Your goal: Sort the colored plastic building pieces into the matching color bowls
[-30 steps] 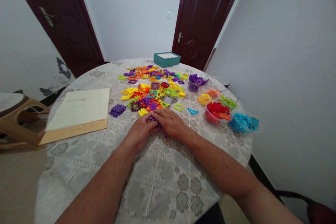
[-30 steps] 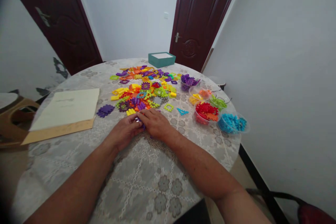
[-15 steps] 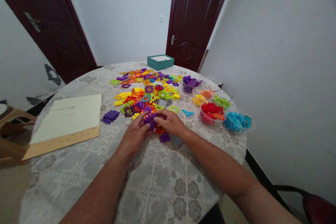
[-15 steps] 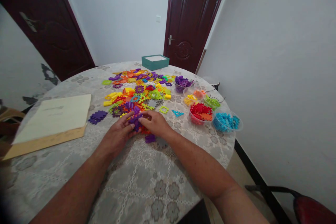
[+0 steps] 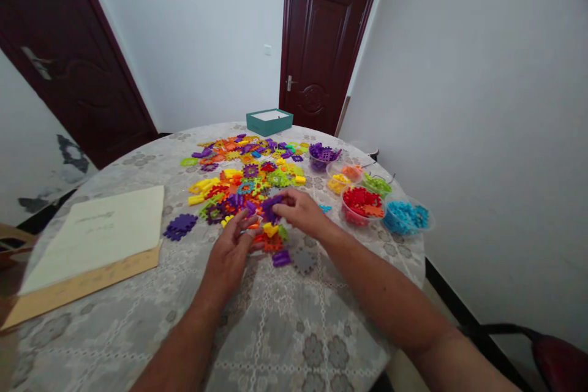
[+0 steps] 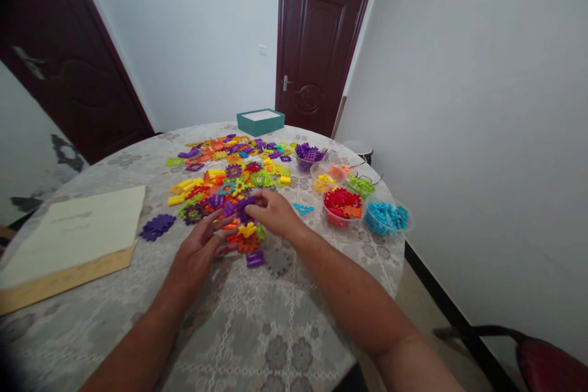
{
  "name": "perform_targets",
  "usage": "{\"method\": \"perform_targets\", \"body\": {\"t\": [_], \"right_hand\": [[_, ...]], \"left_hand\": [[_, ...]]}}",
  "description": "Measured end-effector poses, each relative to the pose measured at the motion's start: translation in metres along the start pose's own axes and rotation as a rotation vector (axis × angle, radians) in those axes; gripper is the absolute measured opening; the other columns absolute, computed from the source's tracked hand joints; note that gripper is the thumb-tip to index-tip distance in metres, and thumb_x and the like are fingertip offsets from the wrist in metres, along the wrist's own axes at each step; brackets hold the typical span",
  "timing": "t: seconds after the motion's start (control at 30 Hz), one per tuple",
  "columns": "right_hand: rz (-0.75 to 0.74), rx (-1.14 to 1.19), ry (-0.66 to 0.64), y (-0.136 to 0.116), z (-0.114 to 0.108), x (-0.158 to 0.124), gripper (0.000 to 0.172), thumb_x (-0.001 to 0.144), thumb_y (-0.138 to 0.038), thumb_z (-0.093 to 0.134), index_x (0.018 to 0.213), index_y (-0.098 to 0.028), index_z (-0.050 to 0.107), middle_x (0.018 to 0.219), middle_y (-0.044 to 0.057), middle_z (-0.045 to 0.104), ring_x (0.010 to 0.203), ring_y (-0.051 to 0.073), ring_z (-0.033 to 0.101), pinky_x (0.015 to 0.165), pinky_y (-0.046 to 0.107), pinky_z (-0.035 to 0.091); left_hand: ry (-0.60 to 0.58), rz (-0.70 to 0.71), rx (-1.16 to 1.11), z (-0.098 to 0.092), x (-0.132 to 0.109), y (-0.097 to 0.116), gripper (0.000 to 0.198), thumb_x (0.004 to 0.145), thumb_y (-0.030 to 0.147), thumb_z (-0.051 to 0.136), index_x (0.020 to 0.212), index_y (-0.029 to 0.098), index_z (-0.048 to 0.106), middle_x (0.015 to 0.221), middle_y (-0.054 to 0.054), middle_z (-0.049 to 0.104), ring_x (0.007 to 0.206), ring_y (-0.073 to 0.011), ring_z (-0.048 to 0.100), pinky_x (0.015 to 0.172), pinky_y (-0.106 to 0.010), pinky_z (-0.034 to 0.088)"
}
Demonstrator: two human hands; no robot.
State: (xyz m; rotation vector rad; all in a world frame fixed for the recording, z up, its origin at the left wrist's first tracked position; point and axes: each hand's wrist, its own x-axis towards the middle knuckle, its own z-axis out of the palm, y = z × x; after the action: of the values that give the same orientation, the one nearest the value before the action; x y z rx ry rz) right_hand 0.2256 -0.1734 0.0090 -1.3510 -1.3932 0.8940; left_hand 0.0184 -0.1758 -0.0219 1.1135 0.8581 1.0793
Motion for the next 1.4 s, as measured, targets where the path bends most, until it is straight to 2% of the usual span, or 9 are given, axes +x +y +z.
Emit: {"method": "perform_targets", "body": {"t": [0.13,0.27,0.37,0.47,0.77,1.1,1.2,1.27,1.4], "right_hand": [[0.003,-0.186,0.327,-0.018,-0.075,0.047,0.028,0.084,-0.031,0.066,0.106,-0.016,0.068,0.073,0.0,0.066,0.055,0.011,0.055,0.051,0.021,0.044],[0.107,-0.562,0.569,-0.014,-0.149,0.109,0.031,0.083,-0.027,0.064,0.108,-0.011,0.071,0.085,0.006,0.073,0.069,0.015,0.064,0.063,0.024,0.05],[0.242,-0.818,0.605,0.0,-0.183,0.144,0.029,0.084,-0.026,0.063,0.106,-0.01,0.075,0.091,0.011,0.075,0.081,0.02,0.069,0.073,0.028,0.052],[0.303,-0.886,0.582,0.014,-0.197,0.165,0.024,0.084,-0.022,0.065,0.096,-0.006,0.077,0.089,0.015,0.075,0.087,0.024,0.07,0.078,0.031,0.052],[0.372,-1.047,0.5,0.035,-0.201,0.194,0.025,0.084,-0.023,0.07,0.102,-0.007,0.076,0.101,0.016,0.075,0.095,0.023,0.068,0.086,0.029,0.052],[0.277,-1.102,0.52,0.025,-0.19,0.172,0.036,0.093,-0.016,0.058,0.124,0.0,0.067,0.129,0.024,0.062,0.114,0.022,0.06,0.103,0.032,0.042],[0.197,-1.144,0.543,0.009,-0.169,0.151,0.035,0.094,-0.017,0.056,0.126,-0.009,0.067,0.131,0.02,0.06,0.119,0.026,0.058,0.103,0.037,0.045],[0.054,-1.193,0.5,-0.004,-0.145,0.123,0.033,0.096,-0.016,0.051,0.125,-0.01,0.067,0.127,0.019,0.062,0.12,0.028,0.056,0.104,0.039,0.045],[-0.123,-1.243,0.215,-0.013,-0.077,0.041,0.033,0.102,-0.018,0.041,0.125,-0.015,0.064,0.126,0.016,0.063,0.11,0.024,0.063,0.098,0.037,0.051]], "left_hand": [[0.127,0.097,0.168,-0.002,0.003,0.001,0.049,0.084,0.034,0.075,0.13,0.021,0.065,0.121,-0.012,0.073,0.105,-0.0264,0.071,0.079,-0.035,0.062],[0.174,0.101,0.244,-0.009,0.006,-0.004,0.037,0.084,0.034,0.075,0.118,0.021,0.072,0.113,-0.011,0.075,0.105,-0.0261,0.071,0.085,-0.034,0.059],[0.173,0.098,0.217,-0.013,0.006,-0.008,0.03,0.082,0.031,0.077,0.111,0.022,0.076,0.11,-0.01,0.076,0.103,-0.0266,0.07,0.084,-0.033,0.057],[0.187,0.092,0.188,-0.014,0.005,-0.009,0.026,0.081,0.03,0.077,0.106,0.022,0.077,0.106,-0.009,0.077,0.1,-0.0271,0.07,0.083,-0.033,0.057],[0.178,0.124,0.644,-0.013,0.004,-0.001,0.034,0.093,0.044,0.06,0.117,0.023,0.072,0.114,-0.008,0.077,0.105,-0.0274,0.072,0.094,-0.04,0.053],[0.188,0.16,0.725,-0.015,0.005,-0.001,0.034,0.093,0.045,0.057,0.116,0.026,0.073,0.114,-0.006,0.078,0.104,-0.0263,0.073,0.091,-0.038,0.055],[0.188,0.138,0.718,-0.014,0.006,0.0,0.035,0.092,0.046,0.057,0.115,0.025,0.073,0.11,-0.006,0.079,0.102,-0.0265,0.074,0.088,-0.038,0.056],[0.199,0.123,0.712,-0.013,0.006,0.002,0.036,0.091,0.047,0.059,0.115,0.025,0.073,0.108,-0.005,0.079,0.098,-0.026,0.075,0.086,-0.037,0.057],[0.23,0.105,0.708,-0.009,0.006,0.007,0.036,0.089,0.048,0.061,0.115,0.026,0.073,0.101,-0.003,0.08,0.088,-0.0248,0.076,0.082,-0.037,0.058]]}}
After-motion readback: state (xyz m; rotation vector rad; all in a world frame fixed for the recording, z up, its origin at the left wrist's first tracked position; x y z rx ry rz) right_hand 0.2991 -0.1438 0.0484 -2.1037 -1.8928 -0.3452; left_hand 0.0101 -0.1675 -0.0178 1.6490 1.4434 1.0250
